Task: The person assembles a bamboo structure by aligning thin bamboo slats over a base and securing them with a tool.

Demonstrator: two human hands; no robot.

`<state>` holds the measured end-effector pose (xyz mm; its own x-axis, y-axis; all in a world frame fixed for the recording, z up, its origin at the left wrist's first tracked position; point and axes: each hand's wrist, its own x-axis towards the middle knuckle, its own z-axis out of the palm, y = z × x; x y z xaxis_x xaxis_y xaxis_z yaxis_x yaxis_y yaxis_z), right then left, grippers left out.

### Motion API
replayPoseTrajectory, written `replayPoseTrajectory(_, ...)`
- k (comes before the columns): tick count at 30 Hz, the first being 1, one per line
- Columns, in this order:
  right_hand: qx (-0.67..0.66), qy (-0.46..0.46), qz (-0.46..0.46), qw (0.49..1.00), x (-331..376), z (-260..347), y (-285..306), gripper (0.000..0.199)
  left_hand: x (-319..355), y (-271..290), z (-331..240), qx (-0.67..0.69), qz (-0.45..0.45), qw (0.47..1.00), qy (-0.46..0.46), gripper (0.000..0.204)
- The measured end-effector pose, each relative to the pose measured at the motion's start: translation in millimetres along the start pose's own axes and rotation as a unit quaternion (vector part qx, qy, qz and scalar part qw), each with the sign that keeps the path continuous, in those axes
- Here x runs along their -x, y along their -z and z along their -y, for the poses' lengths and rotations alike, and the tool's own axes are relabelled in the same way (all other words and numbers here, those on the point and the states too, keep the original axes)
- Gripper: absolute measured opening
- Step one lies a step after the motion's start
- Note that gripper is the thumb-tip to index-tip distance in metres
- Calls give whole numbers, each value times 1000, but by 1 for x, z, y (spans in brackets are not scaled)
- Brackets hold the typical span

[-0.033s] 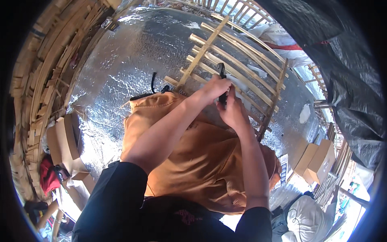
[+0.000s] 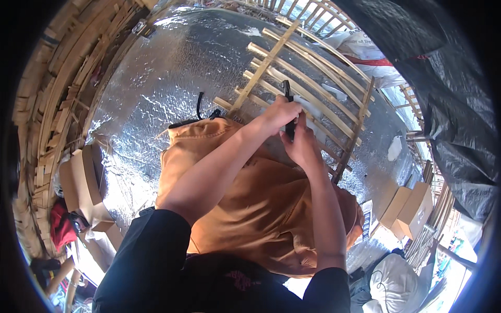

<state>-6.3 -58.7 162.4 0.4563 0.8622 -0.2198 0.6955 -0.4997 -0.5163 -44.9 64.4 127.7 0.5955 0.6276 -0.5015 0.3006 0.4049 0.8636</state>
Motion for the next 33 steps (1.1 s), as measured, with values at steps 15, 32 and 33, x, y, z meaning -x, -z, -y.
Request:
replayPoseTrajectory(15, -179, -58, -35, 981, 25, -41, -20, 59, 4, -4, 0, -68, 155, 984, 50, 40)
replayPoseTrajectory(32, -247, -92, -101, 959, 8, -50, -35, 34, 15, 2, -1, -116, 198, 973, 26, 39)
replayPoseTrajectory(33, -224, -52, -137, 964, 6, -53, -38, 28, 18, 5, -4, -71, 209, 973, 61, 37)
